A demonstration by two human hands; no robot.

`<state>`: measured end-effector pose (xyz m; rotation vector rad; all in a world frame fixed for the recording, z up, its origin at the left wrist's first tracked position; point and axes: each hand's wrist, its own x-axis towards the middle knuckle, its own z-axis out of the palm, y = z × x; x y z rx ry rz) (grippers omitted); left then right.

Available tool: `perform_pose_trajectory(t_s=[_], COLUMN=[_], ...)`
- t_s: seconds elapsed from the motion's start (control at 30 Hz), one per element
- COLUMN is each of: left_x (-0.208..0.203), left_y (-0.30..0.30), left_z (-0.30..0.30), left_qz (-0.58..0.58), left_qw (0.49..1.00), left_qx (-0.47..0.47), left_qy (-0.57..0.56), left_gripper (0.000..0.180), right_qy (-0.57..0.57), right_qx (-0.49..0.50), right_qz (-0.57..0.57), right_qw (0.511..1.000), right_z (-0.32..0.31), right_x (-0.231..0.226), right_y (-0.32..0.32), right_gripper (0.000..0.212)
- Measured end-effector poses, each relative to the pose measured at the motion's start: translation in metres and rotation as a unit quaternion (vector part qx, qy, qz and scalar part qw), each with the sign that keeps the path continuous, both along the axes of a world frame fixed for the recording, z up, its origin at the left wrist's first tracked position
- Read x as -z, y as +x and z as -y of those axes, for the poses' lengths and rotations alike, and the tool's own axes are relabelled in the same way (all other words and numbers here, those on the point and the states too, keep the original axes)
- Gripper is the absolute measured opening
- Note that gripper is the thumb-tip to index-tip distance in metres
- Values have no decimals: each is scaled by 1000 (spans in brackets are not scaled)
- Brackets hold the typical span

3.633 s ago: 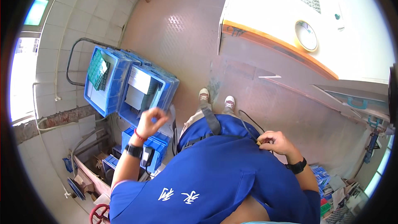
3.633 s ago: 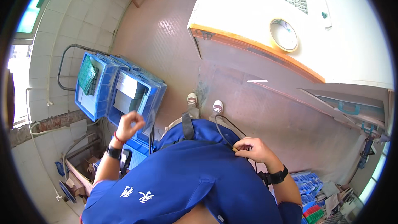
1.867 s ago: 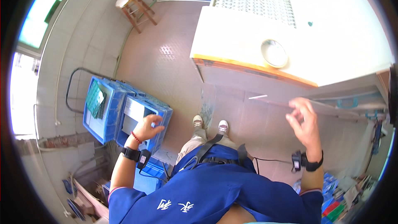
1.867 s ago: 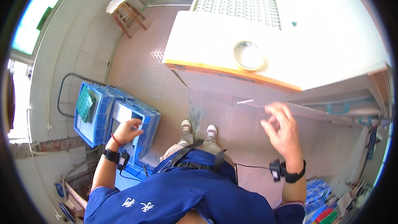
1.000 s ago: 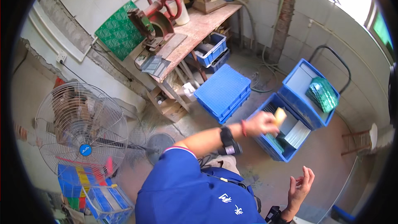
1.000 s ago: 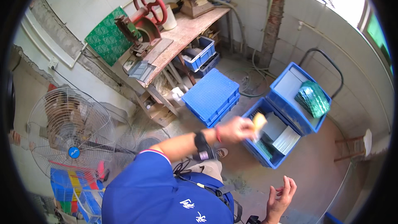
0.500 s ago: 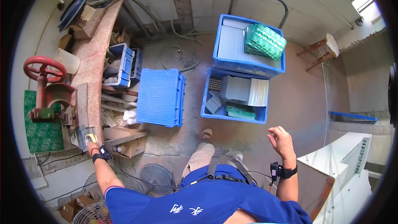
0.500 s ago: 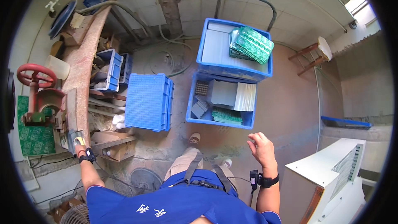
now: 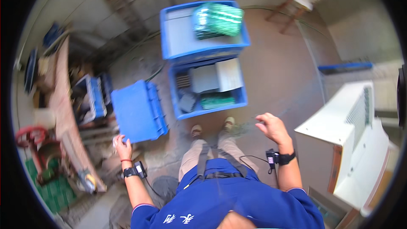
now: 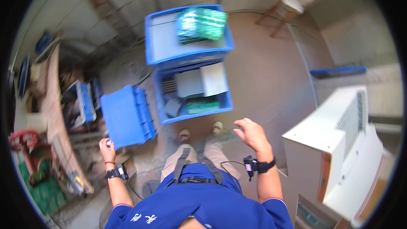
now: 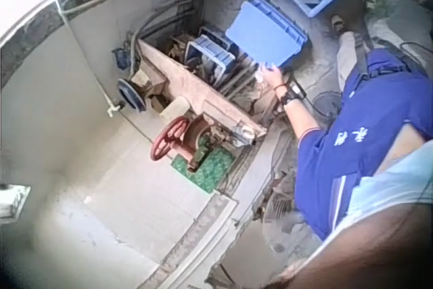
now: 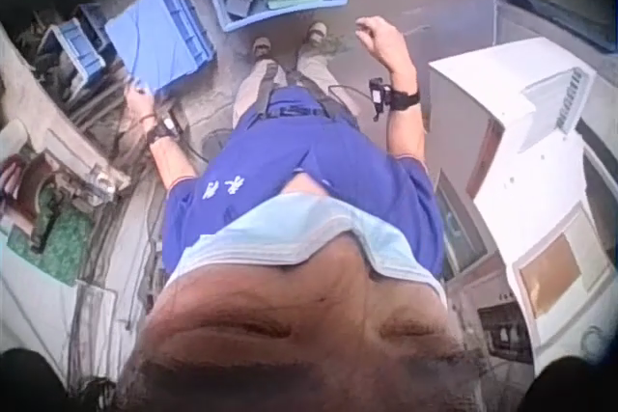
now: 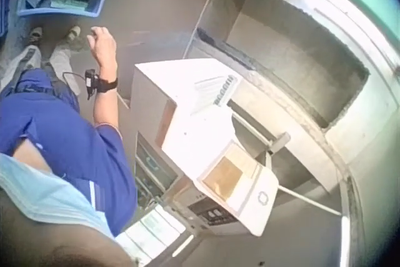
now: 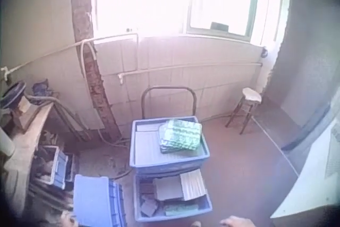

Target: Sorting and organizing PCB boards and panels into crates.

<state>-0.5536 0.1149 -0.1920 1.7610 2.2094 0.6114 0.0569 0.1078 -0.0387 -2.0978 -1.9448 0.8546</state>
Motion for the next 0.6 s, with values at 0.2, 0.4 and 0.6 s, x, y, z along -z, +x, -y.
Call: perform_pose_trajectory(t_s=[0.2,0.4,0.6], left_x=[-30,-43,-80], left_y=[148,293,438], left_z=[-94,-157,-199], left_qz=[144,311,331], left_qw=[979,920,874], left_qx=[129,204,314], left_qy=[-70,-125,-166], left_gripper=[17,12,16], right_qy=[61,136,204], right_qx=[92,212,264], right_qz=[-5,-10,-66], right_qw=[994,968,940], right_z=[38,80,50], right_x=[-27,-63,-91], right_y=[79,167,215], right_gripper=[19,18,17])
